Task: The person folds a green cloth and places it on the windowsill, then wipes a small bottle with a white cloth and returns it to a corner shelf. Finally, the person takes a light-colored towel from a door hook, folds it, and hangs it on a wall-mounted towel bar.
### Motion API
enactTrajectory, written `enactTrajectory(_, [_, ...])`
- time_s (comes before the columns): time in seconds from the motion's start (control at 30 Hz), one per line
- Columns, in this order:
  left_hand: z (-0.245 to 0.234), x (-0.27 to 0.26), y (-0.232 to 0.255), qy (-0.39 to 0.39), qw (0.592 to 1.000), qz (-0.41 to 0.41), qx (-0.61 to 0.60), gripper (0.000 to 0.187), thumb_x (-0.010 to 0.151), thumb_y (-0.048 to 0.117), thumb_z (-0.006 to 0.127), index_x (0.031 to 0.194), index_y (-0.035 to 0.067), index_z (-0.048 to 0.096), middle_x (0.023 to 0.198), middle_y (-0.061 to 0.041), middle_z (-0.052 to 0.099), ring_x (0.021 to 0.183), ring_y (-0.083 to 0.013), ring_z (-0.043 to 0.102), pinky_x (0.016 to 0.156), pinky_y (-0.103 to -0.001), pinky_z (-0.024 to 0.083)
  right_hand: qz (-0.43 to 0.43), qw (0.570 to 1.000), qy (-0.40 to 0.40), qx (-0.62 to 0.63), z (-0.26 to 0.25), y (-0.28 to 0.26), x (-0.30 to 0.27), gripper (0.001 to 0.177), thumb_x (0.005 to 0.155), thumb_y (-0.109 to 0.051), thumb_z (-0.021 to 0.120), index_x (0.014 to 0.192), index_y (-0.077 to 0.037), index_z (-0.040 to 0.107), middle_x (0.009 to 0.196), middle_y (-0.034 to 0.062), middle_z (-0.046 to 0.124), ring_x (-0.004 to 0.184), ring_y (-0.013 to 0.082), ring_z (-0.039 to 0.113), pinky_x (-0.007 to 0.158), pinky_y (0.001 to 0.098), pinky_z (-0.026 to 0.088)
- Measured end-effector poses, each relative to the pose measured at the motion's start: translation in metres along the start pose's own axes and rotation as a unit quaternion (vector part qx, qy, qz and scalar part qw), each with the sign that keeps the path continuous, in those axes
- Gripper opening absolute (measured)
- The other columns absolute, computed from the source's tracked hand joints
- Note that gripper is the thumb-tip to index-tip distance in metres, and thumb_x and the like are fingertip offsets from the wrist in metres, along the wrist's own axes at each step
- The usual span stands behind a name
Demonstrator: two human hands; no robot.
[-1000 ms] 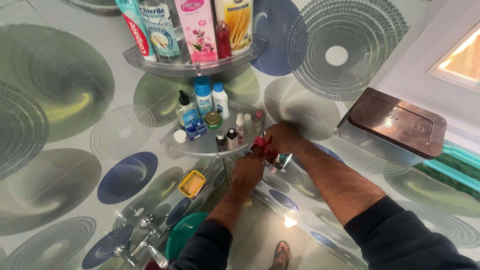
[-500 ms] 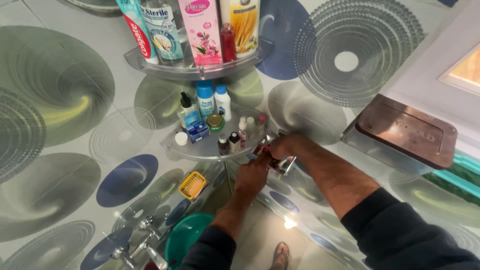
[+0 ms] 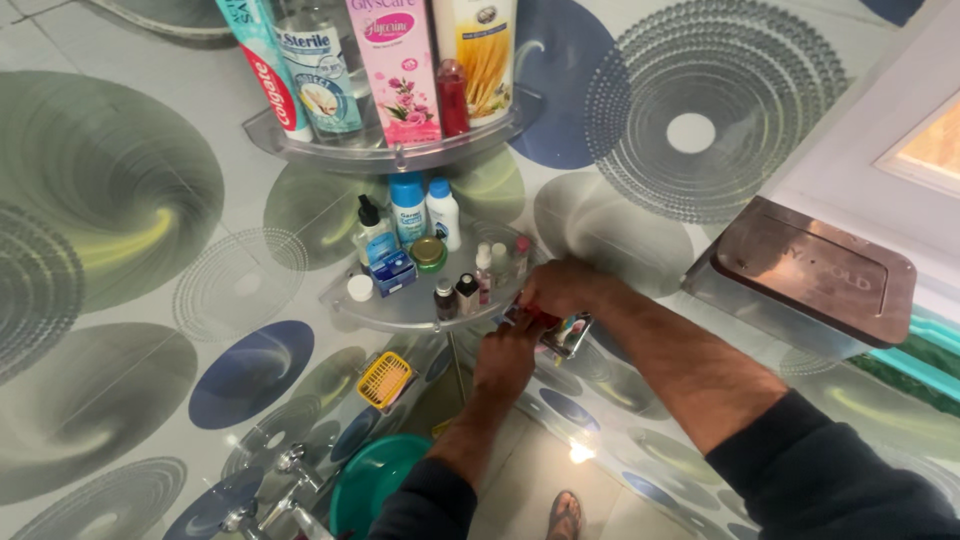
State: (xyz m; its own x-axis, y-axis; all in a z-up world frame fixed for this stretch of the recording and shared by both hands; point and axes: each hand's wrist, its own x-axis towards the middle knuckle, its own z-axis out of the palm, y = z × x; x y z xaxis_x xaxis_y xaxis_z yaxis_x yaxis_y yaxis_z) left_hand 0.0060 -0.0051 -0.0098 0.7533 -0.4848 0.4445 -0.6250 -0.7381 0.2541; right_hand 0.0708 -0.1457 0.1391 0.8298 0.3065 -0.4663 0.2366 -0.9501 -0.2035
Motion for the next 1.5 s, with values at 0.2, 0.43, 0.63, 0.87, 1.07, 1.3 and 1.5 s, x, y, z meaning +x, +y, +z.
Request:
enactTrajectory(0.2, [-0.005, -0.003, 0.003, 0.011, 1.0, -0.006, 0.001, 0.04, 0.08, 0.005, 0.066, 0.119, 0.013, 0.069, 0.118, -0.008, 0.066, 0.08, -0.0282, 0.071, 0.062, -0.043, 0.06, -0.007, 0.999, -0.034, -0.022, 0.001, -0.003, 0.009, 0.022, 0.09, -0.024, 0.065, 0.104, -0.018, 0.08, 0.101, 0.0086, 0.08, 0.087, 0.0245, 0.077, 0.08, 0.0392, 0.058])
enactTrajectory(0.43, [-0.01, -0.003, 0.004, 0.016, 1.0, -0.006, -0.007, 0.044, 0.08, 0.005, 0.068, 0.123, 0.014, 0.068, 0.12, -0.007, 0.067, 0.082, -0.0276, 0.072, 0.064, -0.043, 0.061, 0.013, 0.994, -0.087, -0.06, 0.019, 0.004, 0.034, 0.028, 0.09, -0.023, 0.066, 0.101, -0.002, 0.08, 0.101, 0.0168, 0.079, 0.088, 0.0276, 0.076, 0.08, 0.0411, 0.058])
enactTrajectory(0.63, [-0.01, 0.0, 0.004, 0.01, 1.0, -0.001, 0.002, 0.043, 0.079, 0.004, 0.068, 0.122, 0.011, 0.068, 0.124, -0.009, 0.067, 0.078, -0.0282, 0.072, 0.059, -0.042, 0.06, 0.078, 0.99, -0.104, -0.048, 0.025, 0.01, 0.035, 0.032, 0.093, -0.023, 0.058, 0.11, -0.003, 0.077, 0.113, 0.0166, 0.076, 0.102, 0.0301, 0.072, 0.087, 0.0431, 0.056])
enactTrajectory(0.87, [-0.029, 0.0, 0.005, -0.004, 0.999, 0.001, -0.035, 0.049, 0.075, -0.002, 0.067, 0.123, 0.008, 0.067, 0.131, -0.012, 0.066, 0.076, -0.0305, 0.072, 0.06, -0.043, 0.061, 0.031, 0.988, -0.067, -0.136, 0.0, -0.024, -0.004, 0.029, 0.091, -0.025, 0.063, 0.105, -0.006, 0.08, 0.112, 0.0163, 0.076, 0.099, 0.0306, 0.072, 0.086, 0.0429, 0.056])
enactTrajectory(1.07, [-0.078, -0.037, 0.017, 0.188, 0.965, -0.051, -0.177, 0.042, 0.09, 0.015, 0.072, 0.131, 0.011, 0.063, 0.123, -0.012, 0.071, 0.094, -0.0326, 0.074, 0.078, -0.041, 0.061, 0.028, 0.994, 0.108, -0.005, -0.037, -0.055, -0.086, 0.029, 0.095, -0.023, 0.057, 0.117, -0.017, 0.076, 0.097, 0.0091, 0.078, 0.081, 0.0252, 0.076, 0.08, 0.0421, 0.057])
enactTrajectory(1.3, [-0.099, -0.054, 0.051, 0.098, 0.538, -0.382, -0.746, 0.046, 0.109, 0.04, 0.044, 0.137, 0.008, 0.062, 0.114, -0.016, 0.068, 0.094, -0.025, 0.061, 0.077, -0.038, 0.048, -0.193, 0.863, 0.353, 0.305, 0.059, -0.132, -0.16, 0.047, 0.105, -0.04, 0.049, 0.138, -0.011, 0.064, 0.156, 0.0152, 0.051, 0.145, 0.0347, 0.044, 0.116, 0.0472, 0.034])
enactTrajectory(1.5, [-0.109, -0.079, 0.096, 0.051, 0.312, -0.302, -0.899, 0.06, 0.107, 0.053, 0.029, 0.146, 0.011, 0.046, 0.138, -0.015, 0.055, 0.126, -0.0307, 0.055, 0.106, -0.043, 0.049, -0.178, 0.86, 0.409, 0.249, 0.121, -0.151, -0.21, 0.059, 0.109, -0.041, 0.031, 0.147, -0.005, 0.058, 0.162, 0.0108, 0.046, 0.157, 0.0357, 0.029, 0.126, 0.0474, 0.015])
